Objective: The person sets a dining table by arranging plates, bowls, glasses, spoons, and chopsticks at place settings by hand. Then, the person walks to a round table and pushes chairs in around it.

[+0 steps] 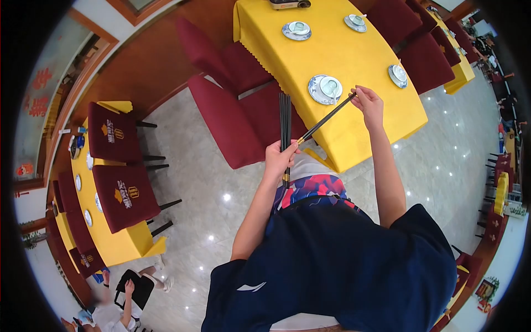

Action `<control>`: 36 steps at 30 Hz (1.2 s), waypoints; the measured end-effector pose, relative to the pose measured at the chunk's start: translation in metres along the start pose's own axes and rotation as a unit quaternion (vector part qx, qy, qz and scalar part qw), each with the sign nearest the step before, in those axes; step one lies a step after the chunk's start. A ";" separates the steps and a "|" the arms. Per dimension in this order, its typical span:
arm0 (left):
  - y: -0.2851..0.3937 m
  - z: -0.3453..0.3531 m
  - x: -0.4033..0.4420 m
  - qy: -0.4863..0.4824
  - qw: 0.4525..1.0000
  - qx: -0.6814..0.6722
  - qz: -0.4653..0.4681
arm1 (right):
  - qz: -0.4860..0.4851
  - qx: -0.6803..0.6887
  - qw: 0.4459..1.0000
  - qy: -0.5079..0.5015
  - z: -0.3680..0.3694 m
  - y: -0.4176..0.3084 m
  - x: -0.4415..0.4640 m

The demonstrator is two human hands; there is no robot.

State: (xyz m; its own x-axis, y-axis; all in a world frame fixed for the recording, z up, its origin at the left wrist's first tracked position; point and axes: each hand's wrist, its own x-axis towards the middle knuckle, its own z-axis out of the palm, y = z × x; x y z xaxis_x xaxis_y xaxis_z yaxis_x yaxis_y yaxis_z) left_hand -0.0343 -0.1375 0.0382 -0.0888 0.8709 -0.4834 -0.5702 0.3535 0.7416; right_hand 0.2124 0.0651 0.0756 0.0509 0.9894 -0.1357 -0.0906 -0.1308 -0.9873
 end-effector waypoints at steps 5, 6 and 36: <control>0.021 -0.009 0.050 0.049 0.998 -0.006 -0.032 | 0.135 0.065 0.988 -0.049 -0.011 0.023 0.044; 0.027 -0.010 0.064 0.055 0.998 -0.012 -0.032 | 0.139 0.064 0.987 -0.048 -0.010 0.027 0.058; 0.108 -0.013 0.562 0.168 0.984 0.055 0.020 | 0.121 0.046 0.991 0.018 0.092 0.221 0.496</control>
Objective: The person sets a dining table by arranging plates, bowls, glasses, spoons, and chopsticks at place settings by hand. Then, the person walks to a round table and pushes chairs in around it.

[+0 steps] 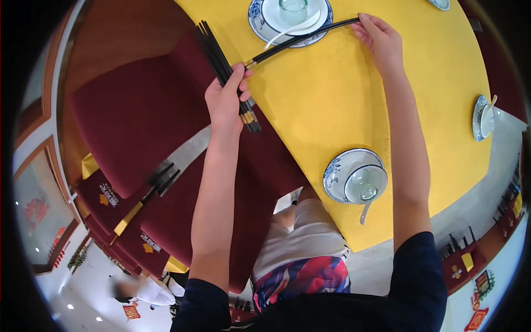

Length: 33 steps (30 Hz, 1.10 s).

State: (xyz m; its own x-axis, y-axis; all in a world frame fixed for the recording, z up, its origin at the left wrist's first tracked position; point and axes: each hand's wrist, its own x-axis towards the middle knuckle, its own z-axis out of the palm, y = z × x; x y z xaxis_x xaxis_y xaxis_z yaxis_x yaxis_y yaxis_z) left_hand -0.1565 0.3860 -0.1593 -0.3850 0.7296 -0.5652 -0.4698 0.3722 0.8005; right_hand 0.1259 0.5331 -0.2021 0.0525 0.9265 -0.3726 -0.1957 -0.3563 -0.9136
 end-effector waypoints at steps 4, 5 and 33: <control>0.001 0.007 0.017 0.000 1.000 0.007 0.011 | 0.003 0.012 1.000 -0.004 0.002 -0.001 0.013; 0.000 0.007 0.018 0.001 1.000 0.018 0.014 | -0.002 0.021 1.000 -0.004 0.003 -0.001 0.016; -0.034 -0.006 -0.150 -0.238 0.941 0.124 -0.205 | 0.054 -0.152 0.976 -0.145 -0.018 -0.018 -0.172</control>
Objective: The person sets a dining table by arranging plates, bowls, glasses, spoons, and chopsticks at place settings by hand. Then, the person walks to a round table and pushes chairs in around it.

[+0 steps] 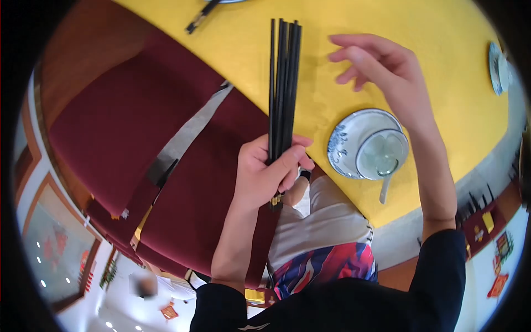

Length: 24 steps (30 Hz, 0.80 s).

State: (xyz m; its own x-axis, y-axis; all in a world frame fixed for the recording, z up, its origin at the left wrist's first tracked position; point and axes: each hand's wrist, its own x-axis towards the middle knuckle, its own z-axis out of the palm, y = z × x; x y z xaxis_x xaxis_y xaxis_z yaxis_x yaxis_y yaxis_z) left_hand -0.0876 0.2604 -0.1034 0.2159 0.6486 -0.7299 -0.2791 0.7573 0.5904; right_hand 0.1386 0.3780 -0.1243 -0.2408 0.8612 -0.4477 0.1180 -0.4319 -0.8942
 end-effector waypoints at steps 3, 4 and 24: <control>-0.015 0.013 0.008 -0.034 0.999 0.006 -0.011 | 0.007 0.052 0.998 -0.030 -0.002 0.003 -0.003; -0.017 0.015 0.010 -0.031 0.999 0.016 -0.005 | 0.011 0.046 0.998 -0.031 -0.003 0.002 -0.002; -0.016 -0.004 0.018 -0.075 0.994 0.042 -0.065 | 0.166 0.109 0.980 0.024 -0.020 0.017 0.001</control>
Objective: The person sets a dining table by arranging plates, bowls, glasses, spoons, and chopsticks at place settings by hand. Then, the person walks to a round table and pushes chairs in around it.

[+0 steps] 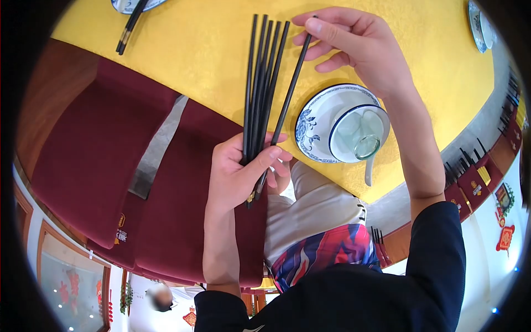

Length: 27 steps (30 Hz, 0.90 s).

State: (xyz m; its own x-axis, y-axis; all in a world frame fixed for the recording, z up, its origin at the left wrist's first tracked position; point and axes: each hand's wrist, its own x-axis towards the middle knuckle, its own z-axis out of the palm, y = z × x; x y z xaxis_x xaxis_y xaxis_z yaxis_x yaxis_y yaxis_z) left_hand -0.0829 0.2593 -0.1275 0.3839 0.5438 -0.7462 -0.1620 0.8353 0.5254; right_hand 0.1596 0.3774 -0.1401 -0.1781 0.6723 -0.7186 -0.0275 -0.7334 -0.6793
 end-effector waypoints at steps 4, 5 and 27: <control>0.007 0.011 0.002 0.013 0.999 0.025 -0.044 | -0.057 -0.033 0.998 -0.004 0.001 0.010 0.001; 0.007 0.015 0.004 0.011 0.999 0.025 -0.043 | -0.049 -0.032 0.998 -0.004 0.001 0.010 0.001; 0.013 0.011 0.013 0.015 0.995 0.025 -0.100 | -0.074 -0.017 0.997 -0.019 -0.020 0.023 -0.002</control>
State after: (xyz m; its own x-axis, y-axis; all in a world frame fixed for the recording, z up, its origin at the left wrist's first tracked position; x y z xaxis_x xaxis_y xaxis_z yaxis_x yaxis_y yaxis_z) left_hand -0.0699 0.2759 -0.1255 0.3762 0.3705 -0.8492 -0.0402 0.9222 0.3845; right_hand 0.1796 0.3610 -0.1569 -0.2124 0.7681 -0.6041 -0.0230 -0.6220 -0.7827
